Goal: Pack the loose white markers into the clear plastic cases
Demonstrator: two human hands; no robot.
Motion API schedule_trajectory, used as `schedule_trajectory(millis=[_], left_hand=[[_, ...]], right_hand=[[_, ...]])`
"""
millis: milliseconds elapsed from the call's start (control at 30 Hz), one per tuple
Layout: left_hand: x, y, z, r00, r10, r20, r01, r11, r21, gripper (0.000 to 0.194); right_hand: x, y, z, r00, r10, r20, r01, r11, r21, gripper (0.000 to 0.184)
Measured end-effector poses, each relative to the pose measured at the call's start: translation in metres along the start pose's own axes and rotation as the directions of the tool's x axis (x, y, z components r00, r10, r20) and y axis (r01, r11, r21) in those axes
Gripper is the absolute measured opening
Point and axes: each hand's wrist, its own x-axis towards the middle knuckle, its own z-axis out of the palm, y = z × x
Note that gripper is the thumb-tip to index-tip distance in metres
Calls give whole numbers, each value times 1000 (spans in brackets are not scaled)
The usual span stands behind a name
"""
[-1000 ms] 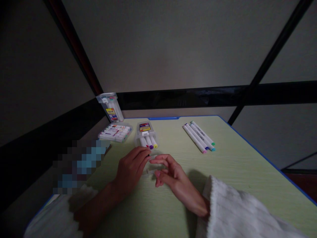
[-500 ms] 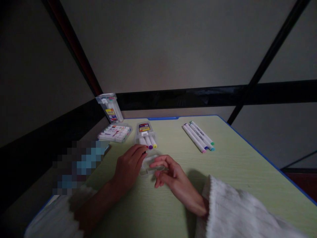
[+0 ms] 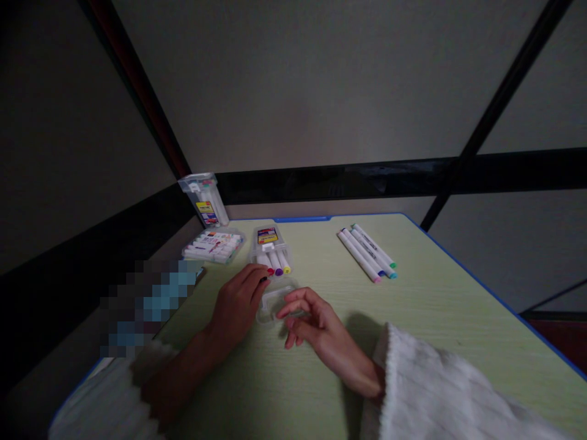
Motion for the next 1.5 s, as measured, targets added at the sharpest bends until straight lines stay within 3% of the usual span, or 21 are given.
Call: schedule_trajectory(millis=[167,400,800,1500], left_hand=[[0,0,-1,1000,1,-21,0,998,67,9],[1,1,-4,996,-64,68,55,989,134,7],[3,1,-6,986,-114,122,89,976,199,9],[2,4,-8,992,-115,56,105,982,159,13]], right_hand=[[0,0,1,1000,-2,12,2,1000,-3,22],[0,0,1,999,-8,34,8,1000,-14,18],[-1,-1,0,999,8,32,-7,1000,-19,19],[0,1,-1,999,6,37,-5,1000,-20,17]])
